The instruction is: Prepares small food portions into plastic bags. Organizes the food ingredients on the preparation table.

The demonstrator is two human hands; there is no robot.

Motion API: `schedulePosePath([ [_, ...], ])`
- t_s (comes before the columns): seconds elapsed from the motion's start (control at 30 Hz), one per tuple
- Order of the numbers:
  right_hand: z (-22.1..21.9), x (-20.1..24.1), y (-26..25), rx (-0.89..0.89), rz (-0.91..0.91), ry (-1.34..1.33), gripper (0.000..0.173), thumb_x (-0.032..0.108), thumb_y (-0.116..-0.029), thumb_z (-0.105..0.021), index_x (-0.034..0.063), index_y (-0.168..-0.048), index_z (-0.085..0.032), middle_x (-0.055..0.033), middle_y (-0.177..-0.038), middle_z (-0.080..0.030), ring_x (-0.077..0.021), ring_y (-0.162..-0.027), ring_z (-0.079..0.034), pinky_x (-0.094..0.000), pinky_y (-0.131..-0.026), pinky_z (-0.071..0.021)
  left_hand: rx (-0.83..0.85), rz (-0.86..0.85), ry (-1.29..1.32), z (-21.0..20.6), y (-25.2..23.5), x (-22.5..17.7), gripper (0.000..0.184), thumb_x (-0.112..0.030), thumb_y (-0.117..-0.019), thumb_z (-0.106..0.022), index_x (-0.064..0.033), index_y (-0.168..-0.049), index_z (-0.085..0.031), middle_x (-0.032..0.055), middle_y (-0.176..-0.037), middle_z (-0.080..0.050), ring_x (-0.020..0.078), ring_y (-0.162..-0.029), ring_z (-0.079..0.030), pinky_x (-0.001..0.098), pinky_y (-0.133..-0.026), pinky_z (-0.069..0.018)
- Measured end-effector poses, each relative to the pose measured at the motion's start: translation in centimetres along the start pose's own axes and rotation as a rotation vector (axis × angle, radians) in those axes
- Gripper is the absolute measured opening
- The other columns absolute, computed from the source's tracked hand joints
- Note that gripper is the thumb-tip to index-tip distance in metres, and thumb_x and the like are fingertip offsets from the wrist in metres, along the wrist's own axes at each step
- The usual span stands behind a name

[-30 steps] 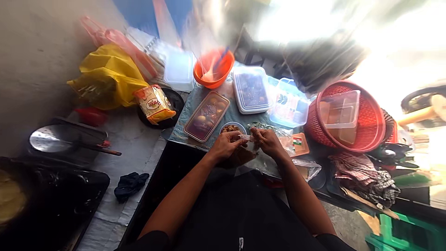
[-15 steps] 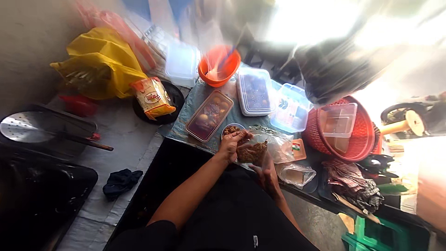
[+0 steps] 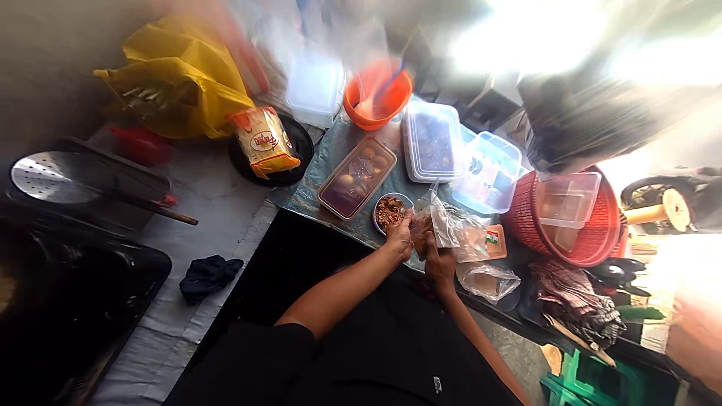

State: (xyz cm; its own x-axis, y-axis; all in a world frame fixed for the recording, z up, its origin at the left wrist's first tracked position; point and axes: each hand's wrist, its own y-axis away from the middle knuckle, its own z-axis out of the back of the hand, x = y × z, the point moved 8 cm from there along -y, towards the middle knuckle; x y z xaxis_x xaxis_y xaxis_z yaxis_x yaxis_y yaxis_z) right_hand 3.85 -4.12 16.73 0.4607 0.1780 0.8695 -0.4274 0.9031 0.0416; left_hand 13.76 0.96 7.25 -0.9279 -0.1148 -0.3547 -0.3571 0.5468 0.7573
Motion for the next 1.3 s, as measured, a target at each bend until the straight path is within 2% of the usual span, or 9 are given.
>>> schedulePosePath([
  [0.1, -0.5, 1.1, -1.0, 0.018, 0.107, 0.241, 0.028, 0.031, -0.0971, -0.066, 0.0038, -0.094, -0.072, -0.0032, -0.075, -0.07, -0.0106, -0.071, -0.069, -0.0359, -0.072, -0.0581, 0.112, 0.097, 0.061, -0.6, 0.7, 1.1, 0.066, -0.057, -0.1065, -0.038, -0.0043, -0.144, -0.051, 0.0167, -0.131, -0.066, 0.0264, -0.119, -0.065, 0.0448, -0.1, -0.0543],
  [0.2, -1.2, 1.2, -1.8, 0.037, 0.116, 0.428, 0.032, 0.035, -0.0961, -0.064, 0.0049, -0.09, -0.072, -0.0077, -0.075, -0.068, -0.0215, -0.075, -0.068, -0.0491, -0.073, -0.0539, 0.144, 0.137, 0.12, -1.1, 1.5, 1.7, 0.054, -0.05, -0.1047, -0.051, -0.0054, -0.134, -0.059, 0.012, -0.117, -0.07, 0.021, -0.107, -0.068, 0.0393, -0.094, -0.0557],
  [0.4, -0.9, 1.8, -2.8, 0.215, -0.007, 0.489, 0.059, 0.046, -0.0957, -0.065, 0.0053, -0.137, -0.058, -0.0161, -0.117, -0.068, -0.0283, -0.107, -0.067, -0.0529, -0.095, -0.0534, 0.055, 0.165, 0.154, 0.4, 1.3, 1.9, 0.054, -0.045, -0.1056, -0.053, -0.0018, -0.137, -0.053, 0.019, -0.113, -0.068, 0.0274, -0.099, -0.07, 0.0437, -0.087, -0.0599],
  [0.47, -0.1, 2.4, -3.8, 0.205, -0.025, 0.435, 0.061, 0.039, -0.0953, -0.068, 0.0089, -0.146, -0.053, -0.014, -0.108, -0.069, -0.026, -0.095, -0.065, -0.0504, -0.087, -0.0534, 0.07, 0.169, 0.119, 0.8, 1.5, 1.9, 0.056, -0.044, -0.1056, -0.054, -0.0055, -0.145, -0.047, 0.0213, -0.121, -0.067, 0.0318, -0.104, -0.071, 0.0478, -0.088, -0.0612],
  [0.6, -0.4, 2.8, -4.4, 0.112, 0.028, 0.537, 0.045, 0.038, -0.1076, -0.045, 0.0076, -0.085, -0.07, -0.0075, -0.068, -0.06, -0.0233, -0.069, -0.061, -0.0497, -0.067, -0.0468, 0.065, 0.149, 0.049, 1.3, 1.3, 1.9, 0.065, -0.049, -0.0975, -0.066, -0.0134, -0.148, -0.045, 0.0189, -0.123, -0.067, 0.0306, -0.103, -0.07, 0.0453, -0.086, -0.061],
  [0.83, -2.0, 2.0, -3.2, 0.126, -0.037, 0.591, 0.038, 0.03, -0.1075, -0.05, 0.0051, -0.087, -0.068, -0.0074, -0.065, -0.056, -0.023, -0.064, -0.058, -0.048, -0.064, -0.0465, 0.037, 0.137, 0.037, 2.2, 0.9, 1.3, 0.067, -0.039, -0.092, -0.076, -0.0117, -0.145, -0.047, 0.0182, -0.118, -0.068, 0.0279, -0.099, -0.07, 0.0424, -0.085, -0.0601],
  [0.97, -1.1, 1.8, -4.1, 0.431, -0.111, 0.481, 0.035, 0.042, -0.1027, -0.059, 0.0111, -0.112, -0.072, -0.006, -0.08, -0.067, -0.0188, -0.072, -0.064, -0.0454, -0.07, -0.0542, 0.042, 0.176, -0.004, 2.7, 1.1, 1.3, 0.06, -0.036, -0.0963, -0.072, -0.0134, -0.145, -0.046, 0.0168, -0.118, -0.068, 0.027, -0.098, -0.07, 0.0416, -0.083, -0.0598],
  [1.13, 1.5, 6.9, -9.0, 0.368, 0.01, 0.347, 0.06, 0.049, -0.105, -0.05, 0.0191, -0.156, -0.041, -0.0104, -0.106, -0.063, -0.0203, -0.082, -0.062, -0.0428, -0.072, -0.0554, 0.073, 0.141, -0.164, 3.1, 1.5, 0.6, 0.048, -0.03, -0.1015, -0.066, -0.0096, -0.142, -0.05, 0.0183, -0.118, -0.067, 0.028, -0.095, -0.07, 0.0427, -0.076, -0.0602],
  [1.3, -4.9, 8.3, -12.5, 0.693, 0.237, 0.912, 0.036, 0.048, -0.0933, -0.072, 0.0245, -0.12, -0.077, -0.0157, -0.118, -0.066, -0.0357, -0.109, -0.062, -0.0623, -0.089, -0.0491, 0.163, 0.031, -0.391, 2.6, 2.1, 0.2, 0.047, -0.028, -0.1, -0.068, -0.0039, -0.138, -0.055, 0.0177, -0.121, -0.069, 0.0258, -0.106, -0.07, 0.0446, -0.092, -0.0585],
])
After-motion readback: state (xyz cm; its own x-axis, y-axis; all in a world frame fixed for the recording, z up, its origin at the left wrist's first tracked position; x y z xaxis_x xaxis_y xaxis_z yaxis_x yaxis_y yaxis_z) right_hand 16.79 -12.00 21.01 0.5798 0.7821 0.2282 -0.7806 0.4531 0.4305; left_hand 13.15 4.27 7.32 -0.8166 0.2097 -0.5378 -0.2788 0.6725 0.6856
